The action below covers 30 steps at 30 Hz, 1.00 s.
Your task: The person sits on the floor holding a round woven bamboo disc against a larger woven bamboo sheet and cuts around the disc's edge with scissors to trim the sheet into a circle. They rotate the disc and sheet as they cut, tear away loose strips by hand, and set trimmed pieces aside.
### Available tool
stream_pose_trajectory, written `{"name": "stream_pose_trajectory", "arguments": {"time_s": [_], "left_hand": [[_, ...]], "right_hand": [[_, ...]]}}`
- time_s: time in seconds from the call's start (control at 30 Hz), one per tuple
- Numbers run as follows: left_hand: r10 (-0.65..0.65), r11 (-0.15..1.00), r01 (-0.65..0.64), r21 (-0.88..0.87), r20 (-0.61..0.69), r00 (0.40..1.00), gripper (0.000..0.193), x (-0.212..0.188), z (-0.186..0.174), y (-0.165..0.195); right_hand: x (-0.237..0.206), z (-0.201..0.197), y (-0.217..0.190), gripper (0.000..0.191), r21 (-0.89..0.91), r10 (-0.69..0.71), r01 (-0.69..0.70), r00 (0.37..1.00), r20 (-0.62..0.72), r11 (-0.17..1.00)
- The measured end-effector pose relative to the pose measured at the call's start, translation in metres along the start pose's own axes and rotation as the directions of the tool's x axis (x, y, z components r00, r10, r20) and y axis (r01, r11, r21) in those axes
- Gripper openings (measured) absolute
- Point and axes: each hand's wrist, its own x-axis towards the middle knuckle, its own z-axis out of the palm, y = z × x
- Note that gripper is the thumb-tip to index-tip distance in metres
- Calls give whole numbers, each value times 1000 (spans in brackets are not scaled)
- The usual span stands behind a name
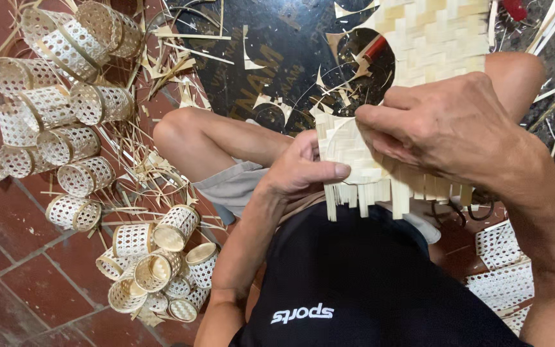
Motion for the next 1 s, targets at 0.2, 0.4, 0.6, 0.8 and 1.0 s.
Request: {"name": "stream_pose_trajectory", "arguments": {"time_s": [0.2, 0.4, 0.6, 0.8, 1.0], "left_hand": [[-44, 999, 46, -24, 80, 996, 70, -11, -3, 5], [-60, 998, 57, 23, 135, 989, 67, -11, -3, 2], [6, 996, -13, 83, 77, 997, 58, -14, 6, -1], [53, 994, -55, 95, 16, 998, 48, -10, 7, 4], [171, 984, -176, -36, -108, 979, 23, 5, 10, -14]], "right_hand": [[1, 9, -5, 21, 172, -110, 159, 958, -263, 972], [-5, 13, -5, 20, 357, -55, 174, 946, -320, 918], [-5, 17, -3, 16, 382, -57, 193, 938, -341, 904], [-2, 10, -20, 16, 137, -85, 146, 924, -373, 980], [5, 10, -23, 20, 144, -35, 83, 950, -310, 986]]}}
